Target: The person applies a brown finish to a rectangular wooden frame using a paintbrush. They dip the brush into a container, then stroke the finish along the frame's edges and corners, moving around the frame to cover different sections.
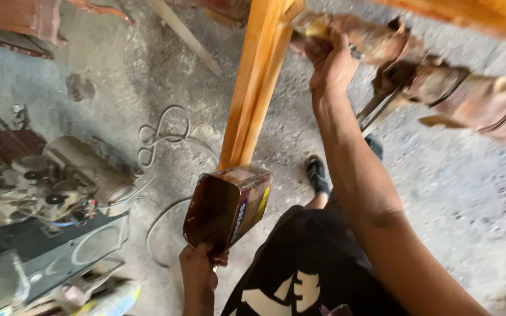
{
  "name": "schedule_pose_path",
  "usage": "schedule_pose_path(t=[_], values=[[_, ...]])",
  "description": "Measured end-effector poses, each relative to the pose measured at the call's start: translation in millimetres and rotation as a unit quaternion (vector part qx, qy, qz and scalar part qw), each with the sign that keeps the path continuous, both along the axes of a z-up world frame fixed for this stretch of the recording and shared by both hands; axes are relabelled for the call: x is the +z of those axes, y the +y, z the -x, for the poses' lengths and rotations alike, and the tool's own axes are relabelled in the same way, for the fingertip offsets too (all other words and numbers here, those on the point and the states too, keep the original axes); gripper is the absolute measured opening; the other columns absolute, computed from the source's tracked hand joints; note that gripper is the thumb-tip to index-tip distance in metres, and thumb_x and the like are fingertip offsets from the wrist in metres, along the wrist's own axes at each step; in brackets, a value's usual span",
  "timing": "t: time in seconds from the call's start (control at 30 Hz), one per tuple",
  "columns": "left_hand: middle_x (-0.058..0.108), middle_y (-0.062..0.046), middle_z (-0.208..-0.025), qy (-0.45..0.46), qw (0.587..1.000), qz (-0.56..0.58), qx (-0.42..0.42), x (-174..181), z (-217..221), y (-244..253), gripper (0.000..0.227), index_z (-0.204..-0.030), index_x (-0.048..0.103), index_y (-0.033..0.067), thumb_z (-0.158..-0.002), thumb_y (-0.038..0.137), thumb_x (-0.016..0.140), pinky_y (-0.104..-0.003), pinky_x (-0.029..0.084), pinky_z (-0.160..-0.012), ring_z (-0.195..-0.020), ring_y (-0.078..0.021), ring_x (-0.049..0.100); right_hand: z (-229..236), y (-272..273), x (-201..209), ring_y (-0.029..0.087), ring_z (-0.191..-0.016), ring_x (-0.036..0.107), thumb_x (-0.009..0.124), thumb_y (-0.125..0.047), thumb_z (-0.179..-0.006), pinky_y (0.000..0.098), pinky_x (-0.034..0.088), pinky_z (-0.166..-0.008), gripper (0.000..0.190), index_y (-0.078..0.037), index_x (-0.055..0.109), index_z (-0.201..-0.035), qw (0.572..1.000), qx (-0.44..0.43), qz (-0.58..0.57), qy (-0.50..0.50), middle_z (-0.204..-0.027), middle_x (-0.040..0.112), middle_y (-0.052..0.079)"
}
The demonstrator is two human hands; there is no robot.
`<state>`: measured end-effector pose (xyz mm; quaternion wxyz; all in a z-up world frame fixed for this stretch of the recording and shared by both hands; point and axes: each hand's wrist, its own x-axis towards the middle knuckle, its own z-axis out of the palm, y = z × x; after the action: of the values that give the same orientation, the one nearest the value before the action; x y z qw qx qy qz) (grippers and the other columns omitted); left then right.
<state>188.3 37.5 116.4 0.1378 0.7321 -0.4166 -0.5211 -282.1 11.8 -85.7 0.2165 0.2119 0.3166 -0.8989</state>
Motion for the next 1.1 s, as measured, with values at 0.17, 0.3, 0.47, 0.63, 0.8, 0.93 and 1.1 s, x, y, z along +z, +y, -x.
schedule_pose_path(t=[0.17,0.3,0.47,0.63,0.8,0.93,1.1], values=[[0.07,-0.024,-0.071,0.005,0.999,0.042,-0.023,12.3,-12.6,-28.9,0.021,-0.094,0.063,-0.0112,-0.084,0.006,0.056,-0.039,0.052,-0.046,-0.051,-0.0304,0.065,-183.7,13.5,-44.3,0.034,-0.081,0.077,0.064,-0.019,-0.086,0.0484,0.069,-0.071,0.026,0.004,0.067,-0.097,0.987,0.019,-0.055,-0.149,-0.094,0.074,0.019],[0.069,-0.032,-0.073,-0.091,0.991,0.035,-0.09,34.2,-30.5,-23.3,0.024,-0.106,0.065,-0.0122,-0.097,0.009,0.058,-0.045,0.027,-0.032,-0.04,-0.0366,0.042,-322.8,38.6,-58.9,0.034,-0.062,0.068,0.068,-0.008,-0.083,0.0492,0.061,-0.055,0.013,0.003,0.068,-0.089,0.902,0.255,-0.154,-0.313,-0.081,0.069,0.02],[0.071,-0.021,-0.077,0.041,0.998,0.04,-0.025,29.9,-38.2,-20.4,0.025,-0.102,0.065,-0.0092,-0.082,0.003,0.055,-0.039,0.051,-0.044,-0.052,-0.0307,0.065,-172.6,15.9,-36.0,0.023,-0.06,0.069,0.052,-0.006,-0.092,0.0337,0.059,-0.053,0.025,0.006,0.074,-0.086,0.976,0.171,-0.138,-0.004,-0.081,0.08,0.018],[0.071,-0.026,-0.073,0.026,1.0,0.003,-0.012,26.2,-56.5,-11.7,0.024,-0.098,0.063,-0.0132,-0.082,0.004,0.055,-0.04,0.05,-0.045,-0.051,-0.0329,0.065,-82.6,12.0,-12.3,0.024,-0.074,0.075,0.069,-0.013,-0.094,0.0406,0.059,-0.07,0.017,0.003,0.073,-0.099,0.993,-0.032,-0.083,0.079,-0.085,0.077,0.017],[0.07,-0.026,-0.071,-0.004,1.0,-0.008,0.004,18.5,-58.6,-13.8,0.021,-0.094,0.062,-0.0118,-0.082,0.004,0.055,-0.041,0.048,-0.044,-0.052,-0.0335,0.066,-240.3,26.7,-35.7,0.027,-0.076,0.074,0.074,-0.013,-0.085,0.0426,0.065,-0.068,0.018,0.003,0.069,-0.092,0.986,0.04,-0.098,-0.129,-0.091,0.074,0.016],[0.071,-0.027,-0.069,-0.005,1.0,-0.014,-0.01,10.8,-59.8,-12.2,0.023,-0.091,0.063,-0.0128,-0.082,0.006,0.055,-0.041,0.05,-0.045,-0.051,-0.0321,0.065,-210.6,16.6,-64.9,0.026,-0.073,0.072,0.07,-0.014,-0.088,0.0425,0.064,-0.07,0.017,0.003,0.07,-0.092,0.985,0.091,-0.141,-0.033,-0.087,0.074,0.017],[0.072,-0.026,-0.07,-0.002,1.0,-0.012,-0.007,6.4,-52.7,-12.9,0.024,-0.091,0.064,-0.0141,-0.082,0.006,0.055,-0.041,0.051,-0.046,-0.052,-0.0331,0.067,-113.6,1.5,-58.6,0.02,-0.089,0.069,0.074,-0.02,-0.093,0.0405,0.059,-0.09,0.018,-0.002,0.074,-0.092,0.986,-0.004,-0.106,0.129,-0.092,0.073,0.006]])
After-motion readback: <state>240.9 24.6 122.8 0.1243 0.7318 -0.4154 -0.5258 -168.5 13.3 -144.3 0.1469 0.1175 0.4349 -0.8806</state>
